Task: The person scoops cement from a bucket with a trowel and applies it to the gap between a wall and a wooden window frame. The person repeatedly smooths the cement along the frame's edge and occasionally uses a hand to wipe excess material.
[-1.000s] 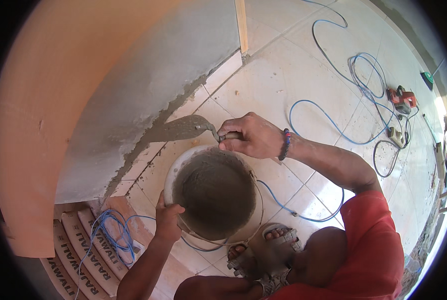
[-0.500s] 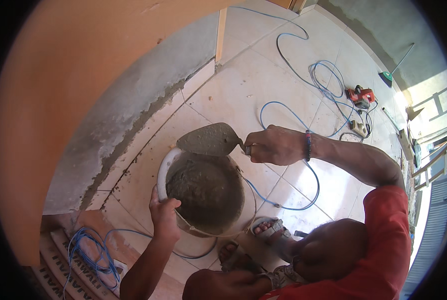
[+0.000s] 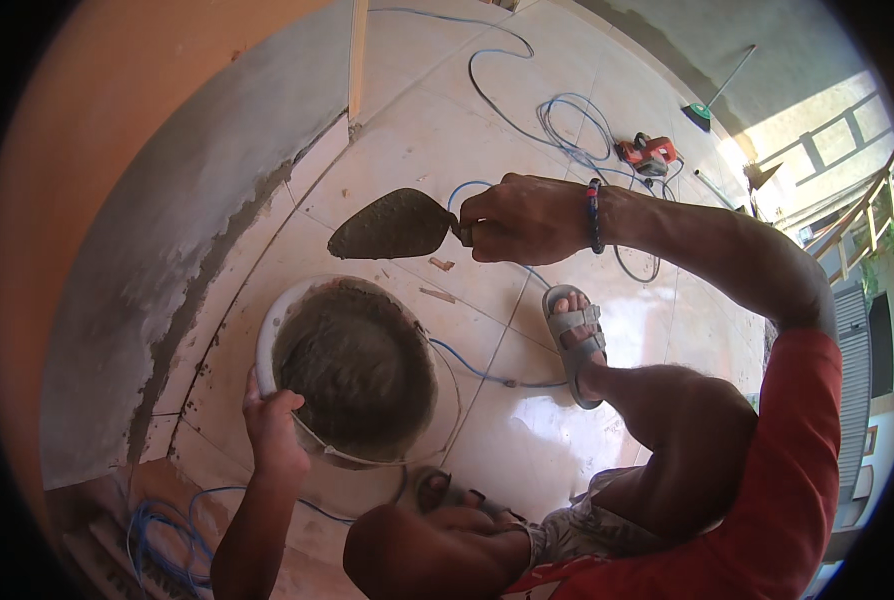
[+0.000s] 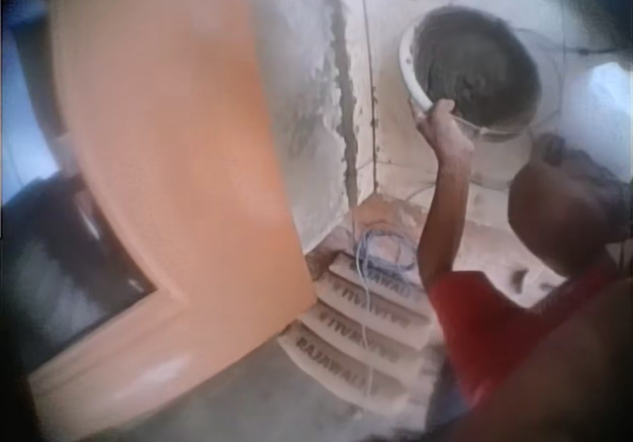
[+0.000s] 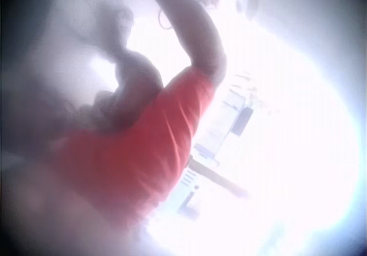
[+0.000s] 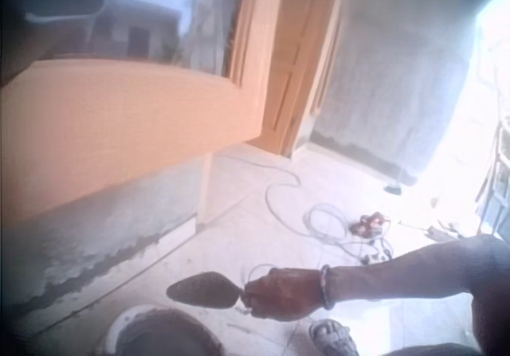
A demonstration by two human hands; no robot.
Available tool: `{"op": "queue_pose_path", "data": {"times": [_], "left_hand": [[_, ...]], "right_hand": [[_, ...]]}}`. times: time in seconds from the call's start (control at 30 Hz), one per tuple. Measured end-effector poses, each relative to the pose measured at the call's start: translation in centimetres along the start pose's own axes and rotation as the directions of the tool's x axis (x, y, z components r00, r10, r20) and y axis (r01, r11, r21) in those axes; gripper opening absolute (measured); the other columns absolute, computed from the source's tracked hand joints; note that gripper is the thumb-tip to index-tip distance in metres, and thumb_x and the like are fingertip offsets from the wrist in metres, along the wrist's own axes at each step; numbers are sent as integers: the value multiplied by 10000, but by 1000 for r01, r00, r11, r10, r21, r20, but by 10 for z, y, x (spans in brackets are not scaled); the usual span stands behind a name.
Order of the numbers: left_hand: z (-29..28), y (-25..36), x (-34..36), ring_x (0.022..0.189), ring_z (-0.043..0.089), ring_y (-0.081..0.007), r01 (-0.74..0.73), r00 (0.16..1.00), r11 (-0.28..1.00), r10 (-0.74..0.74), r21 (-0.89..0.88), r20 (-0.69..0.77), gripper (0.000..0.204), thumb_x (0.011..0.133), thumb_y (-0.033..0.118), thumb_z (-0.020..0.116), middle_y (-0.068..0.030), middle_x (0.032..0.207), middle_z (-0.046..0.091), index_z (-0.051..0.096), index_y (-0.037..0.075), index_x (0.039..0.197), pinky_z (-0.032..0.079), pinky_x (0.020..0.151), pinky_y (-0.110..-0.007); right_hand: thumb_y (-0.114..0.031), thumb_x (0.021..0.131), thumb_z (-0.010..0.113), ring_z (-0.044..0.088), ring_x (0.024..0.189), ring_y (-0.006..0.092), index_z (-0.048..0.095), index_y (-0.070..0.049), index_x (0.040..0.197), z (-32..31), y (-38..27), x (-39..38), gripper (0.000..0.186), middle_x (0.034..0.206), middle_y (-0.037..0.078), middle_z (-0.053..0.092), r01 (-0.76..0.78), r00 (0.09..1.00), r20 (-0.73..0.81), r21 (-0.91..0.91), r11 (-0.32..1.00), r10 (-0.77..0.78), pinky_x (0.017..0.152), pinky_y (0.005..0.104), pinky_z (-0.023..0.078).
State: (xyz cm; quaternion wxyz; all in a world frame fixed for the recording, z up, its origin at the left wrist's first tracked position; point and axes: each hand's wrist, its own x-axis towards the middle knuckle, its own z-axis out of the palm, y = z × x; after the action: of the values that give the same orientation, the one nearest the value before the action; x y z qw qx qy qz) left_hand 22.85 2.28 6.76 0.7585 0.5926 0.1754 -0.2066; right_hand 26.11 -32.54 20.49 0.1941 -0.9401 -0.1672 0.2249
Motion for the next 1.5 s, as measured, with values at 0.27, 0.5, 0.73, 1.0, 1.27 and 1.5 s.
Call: {"op": "queue_pose_path", "data": {"times": [0.27, 0.5, 0.73, 1.0, 1.27, 1.5], "left_hand": [[11, 8, -3, 1013, 589, -260, -5, 995, 997, 12, 77, -99, 728, 620, -46, 463, -126, 1137, 572, 459, 10, 1346, 487, 876, -348], [55, 7, 2, 987, 599, -255, 65, 985, 990, -44, 128, -165, 703, 590, -64, 454, -106, 1091, 581, 484, 30, 1286, 511, 823, -323], [91, 1, 7, 1036, 590, -304, 134, 945, 991, -123, 15, -303, 755, 580, -57, 461, -131, 1163, 552, 443, 82, 1321, 545, 864, -390], [156, 25, 5, 1056, 587, -316, 47, 925, 992, -87, -115, -370, 793, 598, -93, 465, -155, 1175, 538, 392, 73, 1369, 539, 931, -406], [172, -18, 20, 852, 581, -177, -23, 922, 997, -6, -68, -386, 724, 654, -113, 510, -70, 1002, 596, 451, 48, 1357, 497, 769, -295], [187, -20, 20, 718, 538, -117, 19, 932, 1000, -15, 8, -363, 706, 671, -90, 530, -40, 895, 598, 448, -10, 1368, 458, 638, -259]], "right_hand": [[-209, 899, 482, 630, 680, 373, 582, 7, 963, 10, 21, 26, 247, 713, 172, 638, 194, 979, 83, -65, 979, -189, 653, 478, 495], [-229, 883, 495, 623, 716, 394, 563, 16, 984, 53, 86, 41, 273, 756, 194, 640, 208, 961, 132, 246, 947, -245, 668, 495, 481], [-231, 881, 465, 644, 815, 378, 596, 0, 980, 23, 161, 28, 284, 851, 206, 667, 149, 921, 306, 294, 944, -241, 742, 478, 496], [-180, 883, 522, 645, 624, 341, 607, -32, 1078, 3, 218, 40, 260, 673, 151, 654, 436, 859, 135, 315, 843, -494, 625, 428, 520], [-145, 808, 627, 646, 897, 333, 611, -123, 1159, -71, 204, 68, 351, 928, 147, 614, 408, 909, 194, -238, 881, -369, 805, 451, 519], [-116, 791, 624, 655, 856, 307, 628, -120, 1110, -65, 194, 80, 319, 943, 159, 605, 511, 858, 226, -476, 716, -462, 779, 415, 529]]}}
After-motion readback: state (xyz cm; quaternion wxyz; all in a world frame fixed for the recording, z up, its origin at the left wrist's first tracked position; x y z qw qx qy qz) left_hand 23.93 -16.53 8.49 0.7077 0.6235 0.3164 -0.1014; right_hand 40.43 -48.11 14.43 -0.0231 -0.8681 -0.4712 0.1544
